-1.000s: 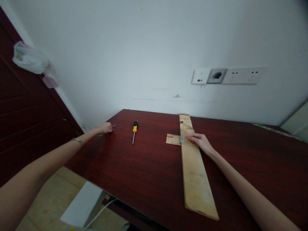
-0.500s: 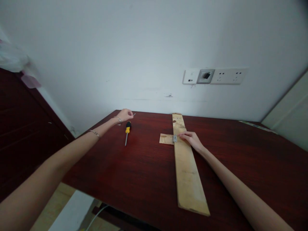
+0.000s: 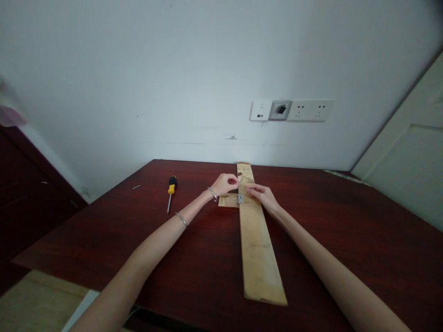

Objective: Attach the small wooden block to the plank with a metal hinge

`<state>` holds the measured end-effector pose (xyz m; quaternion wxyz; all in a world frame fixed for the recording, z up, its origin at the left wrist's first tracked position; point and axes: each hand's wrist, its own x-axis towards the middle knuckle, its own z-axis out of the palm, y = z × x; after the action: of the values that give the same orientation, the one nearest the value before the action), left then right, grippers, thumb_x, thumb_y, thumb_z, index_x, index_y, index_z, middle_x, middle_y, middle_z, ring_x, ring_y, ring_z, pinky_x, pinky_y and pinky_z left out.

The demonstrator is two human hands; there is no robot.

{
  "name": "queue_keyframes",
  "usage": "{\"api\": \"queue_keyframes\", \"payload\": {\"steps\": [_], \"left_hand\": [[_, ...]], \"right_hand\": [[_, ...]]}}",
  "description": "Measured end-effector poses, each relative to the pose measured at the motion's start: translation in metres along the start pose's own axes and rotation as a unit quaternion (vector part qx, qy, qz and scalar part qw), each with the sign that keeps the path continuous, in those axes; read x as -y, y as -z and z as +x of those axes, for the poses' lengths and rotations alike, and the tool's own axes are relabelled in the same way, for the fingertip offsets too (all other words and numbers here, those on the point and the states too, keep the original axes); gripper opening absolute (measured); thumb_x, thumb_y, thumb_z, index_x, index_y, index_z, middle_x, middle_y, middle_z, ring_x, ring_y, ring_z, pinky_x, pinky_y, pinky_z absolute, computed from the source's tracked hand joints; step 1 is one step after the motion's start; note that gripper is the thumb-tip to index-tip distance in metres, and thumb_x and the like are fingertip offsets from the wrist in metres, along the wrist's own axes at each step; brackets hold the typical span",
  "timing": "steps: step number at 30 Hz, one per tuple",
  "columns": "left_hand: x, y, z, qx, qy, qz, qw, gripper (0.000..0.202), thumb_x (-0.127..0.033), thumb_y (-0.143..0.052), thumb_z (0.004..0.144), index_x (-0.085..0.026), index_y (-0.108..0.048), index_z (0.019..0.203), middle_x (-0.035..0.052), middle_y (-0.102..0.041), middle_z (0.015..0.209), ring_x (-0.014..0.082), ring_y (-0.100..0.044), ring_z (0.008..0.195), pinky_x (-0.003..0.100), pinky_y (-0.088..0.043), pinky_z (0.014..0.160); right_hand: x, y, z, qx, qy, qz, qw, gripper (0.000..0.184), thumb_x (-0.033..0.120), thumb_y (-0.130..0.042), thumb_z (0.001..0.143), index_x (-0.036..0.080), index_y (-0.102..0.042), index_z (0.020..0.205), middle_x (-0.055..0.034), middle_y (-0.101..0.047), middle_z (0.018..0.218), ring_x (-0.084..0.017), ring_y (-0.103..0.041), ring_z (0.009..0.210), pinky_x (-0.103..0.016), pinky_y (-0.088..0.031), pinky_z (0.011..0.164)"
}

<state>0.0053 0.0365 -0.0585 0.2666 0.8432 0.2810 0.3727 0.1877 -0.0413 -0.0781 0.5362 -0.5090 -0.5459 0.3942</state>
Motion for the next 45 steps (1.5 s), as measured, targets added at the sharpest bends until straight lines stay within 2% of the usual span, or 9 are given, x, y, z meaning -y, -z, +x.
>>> {"api": "queue_keyframes", "payload": {"steps": [10,15,18,22,25,29,32,38,45], "left_hand": [[-0.009,-0.009,-0.012,0.026,-0.01,0.016,0.999,0.008,-0.016,-0.06,0.072,-0.012,-0.066,0.076,0.0016,-0.065,0.072,0.0107,-0.057,0.065,0.02,-0.045,0.062],[-0.007,-0.017,-0.016,0.034,-0.003,0.027,0.999,0.007,-0.015,-0.06,0.072,-0.012,-0.066,0.076,0.0016,-0.065,0.071,0.0112,-0.057,0.065,0.021,-0.045,0.063],[-0.006,-0.013,-0.015,0.058,0.0,0.033,0.998,0.009,-0.018,-0.062,0.074,-0.013,-0.067,0.08,0.0026,-0.065,0.076,0.0125,-0.059,0.069,0.023,-0.045,0.066],[-0.001,0.006,-0.014,0.13,-0.019,0.116,0.984,0.036,-0.036,-0.072,0.068,-0.013,-0.065,0.095,0.0078,-0.063,0.091,0.0186,-0.057,0.085,0.028,-0.044,0.077],[0.004,0.017,-0.017,0.212,-0.014,0.209,0.954,0.065,-0.053,-0.075,0.06,-0.013,-0.061,0.109,0.0118,-0.059,0.102,0.0249,-0.052,0.096,0.032,-0.041,0.085],[0.005,0.017,-0.023,0.279,0.02,0.29,0.915,0.088,-0.066,-0.071,0.054,-0.01,-0.054,0.121,0.0138,-0.052,0.109,0.0283,-0.046,0.102,0.032,-0.038,0.088],[0.006,0.012,-0.024,0.283,0.018,0.302,0.91,0.089,-0.067,-0.069,0.056,-0.009,-0.053,0.122,0.0142,-0.05,0.11,0.0286,-0.044,0.102,0.032,-0.038,0.088],[0.017,0.008,-0.022,0.26,-0.01,0.282,0.924,0.073,-0.064,-0.069,0.061,-0.012,-0.059,0.111,0.0114,-0.052,0.102,0.026,-0.047,0.096,0.031,-0.039,0.082],[0.024,0.011,-0.02,0.244,-0.027,0.246,0.938,0.067,-0.061,-0.071,0.061,-0.012,-0.061,0.104,0.0095,-0.052,0.095,0.0244,-0.048,0.091,0.03,-0.04,0.078]], "right_hand": [[0.001,-0.011,0.0,-0.038,0.036,0.003,0.999,0.03,0.041,-0.074,0.057,0.017,-0.072,0.075,-0.0062,-0.073,0.081,-0.022,-0.065,0.078,-0.034,-0.048,0.076],[0.001,-0.01,0.0,-0.033,0.047,0.01,0.998,0.03,0.042,-0.077,0.054,0.017,-0.071,0.069,-0.0052,-0.072,0.079,-0.021,-0.064,0.076,-0.033,-0.047,0.077],[0.001,-0.009,0.0,-0.021,0.055,-0.011,0.998,0.032,0.045,-0.076,0.056,0.017,-0.072,0.07,-0.0051,-0.072,0.078,-0.021,-0.064,0.076,-0.033,-0.047,0.077],[0.0,-0.007,0.001,-0.021,0.057,-0.025,0.998,0.034,0.047,-0.074,0.058,0.016,-0.072,0.072,-0.0053,-0.072,0.078,-0.021,-0.064,0.076,-0.033,-0.047,0.076],[-0.002,-0.007,0.003,-0.033,0.044,-0.018,0.998,0.032,0.045,-0.075,0.057,0.017,-0.071,0.071,-0.0055,-0.072,0.08,-0.021,-0.065,0.077,-0.033,-0.048,0.077],[-0.005,-0.007,0.006,-0.038,0.032,-0.012,0.999,0.028,0.042,-0.076,0.056,0.018,-0.071,0.069,-0.0057,-0.073,0.081,-0.023,-0.066,0.08,-0.035,-0.049,0.079],[-0.006,-0.007,0.007,-0.033,0.033,-0.018,0.999,0.027,0.041,-0.075,0.058,0.018,-0.072,0.071,-0.0057,-0.073,0.082,-0.023,-0.066,0.08,-0.036,-0.05,0.079],[-0.006,-0.01,0.012,-0.005,0.059,-0.052,0.997,0.024,0.038,-0.072,0.061,0.017,-0.072,0.072,-0.0051,-0.073,0.079,-0.023,-0.066,0.078,-0.036,-0.05,0.078],[-0.007,-0.016,0.023,0.024,0.095,-0.097,0.99,0.02,0.036,-0.067,0.067,0.017,-0.072,0.074,-0.0046,-0.073,0.08,-0.021,-0.066,0.075,-0.035,-0.051,0.075]]}}
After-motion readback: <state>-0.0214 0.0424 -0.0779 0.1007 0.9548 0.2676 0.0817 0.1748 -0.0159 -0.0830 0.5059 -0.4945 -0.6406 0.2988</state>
